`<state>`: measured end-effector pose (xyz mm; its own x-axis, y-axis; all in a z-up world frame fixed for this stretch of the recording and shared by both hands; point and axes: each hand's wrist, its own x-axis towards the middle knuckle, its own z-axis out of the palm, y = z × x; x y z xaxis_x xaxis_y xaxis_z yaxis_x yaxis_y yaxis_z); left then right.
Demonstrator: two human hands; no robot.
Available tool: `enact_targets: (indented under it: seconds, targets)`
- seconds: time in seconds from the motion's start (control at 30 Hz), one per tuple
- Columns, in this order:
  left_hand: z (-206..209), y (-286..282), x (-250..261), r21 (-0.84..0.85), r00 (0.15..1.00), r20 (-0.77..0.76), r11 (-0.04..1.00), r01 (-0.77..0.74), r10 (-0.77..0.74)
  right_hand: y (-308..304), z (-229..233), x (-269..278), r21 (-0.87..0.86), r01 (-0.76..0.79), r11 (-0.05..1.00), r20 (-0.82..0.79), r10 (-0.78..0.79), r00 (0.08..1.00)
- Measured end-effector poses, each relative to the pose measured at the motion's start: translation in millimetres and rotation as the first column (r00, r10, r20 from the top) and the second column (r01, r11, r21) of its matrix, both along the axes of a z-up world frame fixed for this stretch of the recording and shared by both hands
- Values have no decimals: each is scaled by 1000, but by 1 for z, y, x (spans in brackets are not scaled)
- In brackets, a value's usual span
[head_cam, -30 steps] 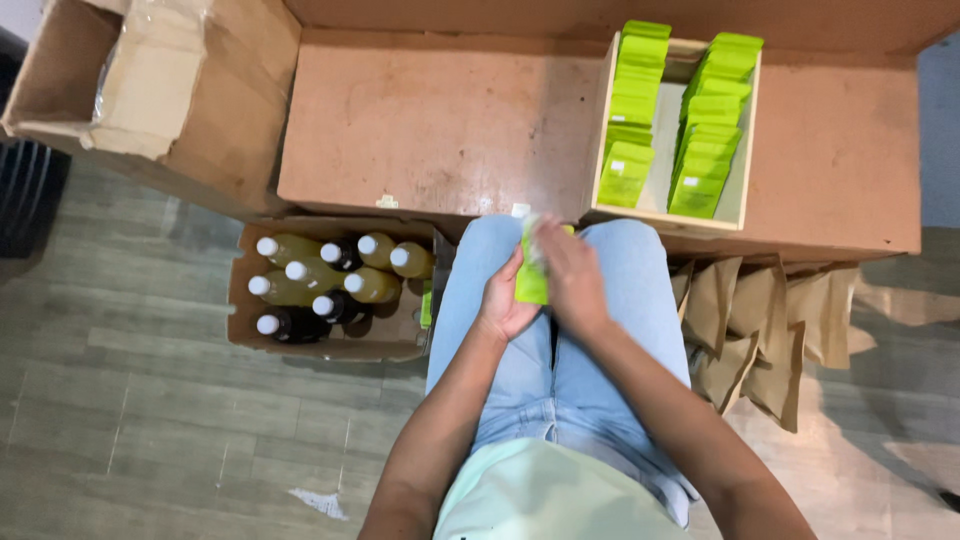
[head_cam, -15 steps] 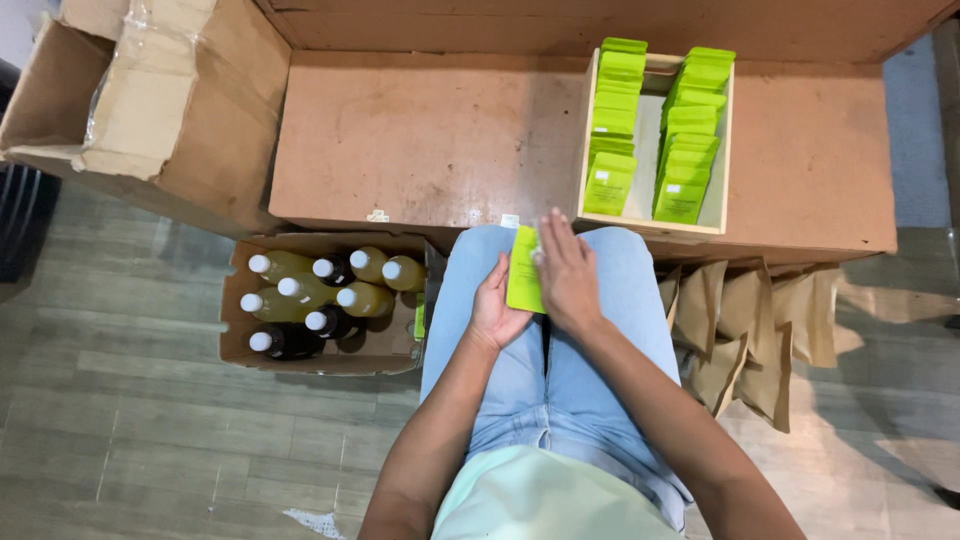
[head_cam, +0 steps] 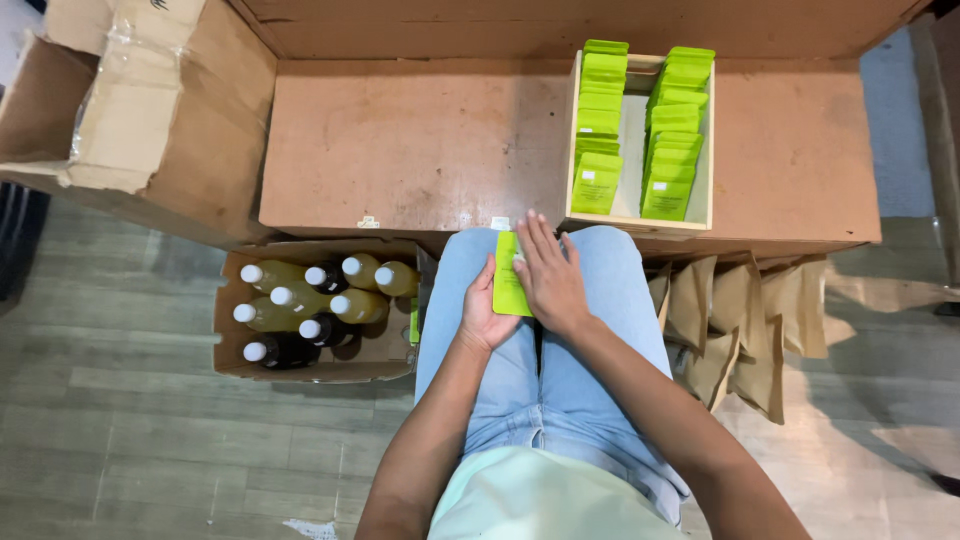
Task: The person sits on the floor and wipes the surface of small green packets with a white cloth. They pick up packets from a cardboard box, wipe them, and place them into a wooden tray. The person repeats this process for several packets.
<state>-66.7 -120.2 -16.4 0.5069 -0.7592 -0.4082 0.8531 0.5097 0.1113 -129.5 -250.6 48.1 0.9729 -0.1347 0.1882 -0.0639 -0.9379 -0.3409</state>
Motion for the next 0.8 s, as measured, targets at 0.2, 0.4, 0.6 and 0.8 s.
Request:
enact_targets:
  seconds: [0.2,0.4,0.6,0.8]
  targets:
    - [110,3,-16,17,997,-73,1000,-7,8,50,28,-29,45,-184,982,2,184,983]
    - [44,4,-7,-8,997,-64,999,-46,45,19,17,-44,66,-32,997,2,32,999]
    - [97,-20,-29,464,804,555,881,-86,-214,11,3,-6,697,177,695,-82,-168,982]
    - [71,-25,-34,535,461,803,799,-275,-379,9,0,-3,977,211,3,-191,-413,891]
